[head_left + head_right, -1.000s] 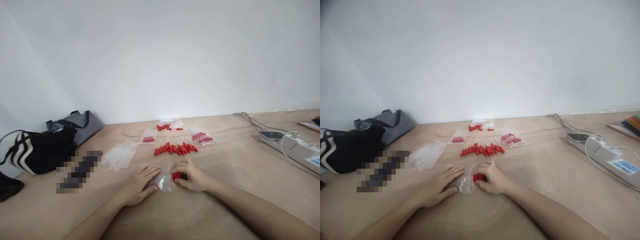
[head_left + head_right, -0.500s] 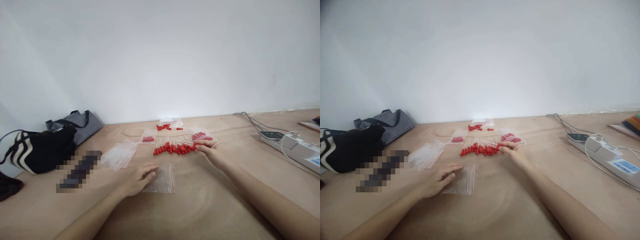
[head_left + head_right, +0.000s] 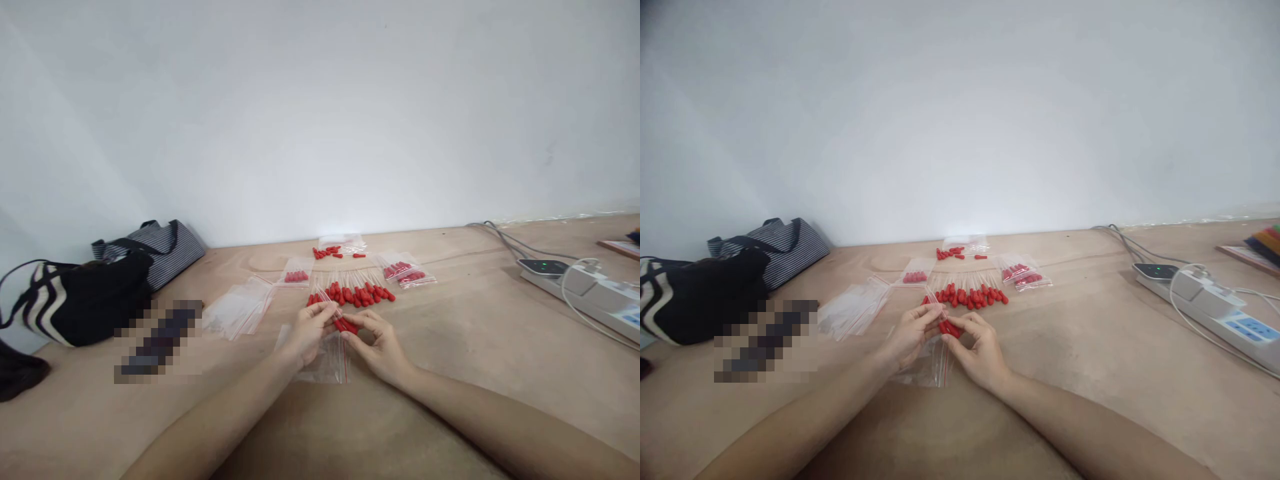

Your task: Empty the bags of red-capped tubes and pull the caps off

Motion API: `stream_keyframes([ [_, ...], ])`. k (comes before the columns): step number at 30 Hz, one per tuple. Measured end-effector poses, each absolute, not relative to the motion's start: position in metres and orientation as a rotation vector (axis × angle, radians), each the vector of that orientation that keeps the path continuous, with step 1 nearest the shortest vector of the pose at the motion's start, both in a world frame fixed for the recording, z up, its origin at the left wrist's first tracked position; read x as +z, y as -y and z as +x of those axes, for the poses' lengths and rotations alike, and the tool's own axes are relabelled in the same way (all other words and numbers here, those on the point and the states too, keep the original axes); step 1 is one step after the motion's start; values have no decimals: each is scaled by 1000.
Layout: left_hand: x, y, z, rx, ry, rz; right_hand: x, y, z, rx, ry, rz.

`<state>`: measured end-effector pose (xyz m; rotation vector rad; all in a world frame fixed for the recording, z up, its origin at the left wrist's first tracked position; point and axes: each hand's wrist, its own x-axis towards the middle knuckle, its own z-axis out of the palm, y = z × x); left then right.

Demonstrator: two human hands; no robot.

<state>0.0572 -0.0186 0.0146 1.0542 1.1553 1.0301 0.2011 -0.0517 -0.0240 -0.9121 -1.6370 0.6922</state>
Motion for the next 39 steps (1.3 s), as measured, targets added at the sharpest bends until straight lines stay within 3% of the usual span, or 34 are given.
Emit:
stream_keyframes([
  [12, 17, -99, 34, 758, -1693, 1431, -24, 56, 206, 446, 1800, -1021],
  [22, 9, -105, 37, 644, -1943, 1714, -22, 59, 206, 378, 1945, -994],
  [39, 9, -78, 6, 655, -1884, 2001, -24, 58, 206, 405, 1994, -970],
])
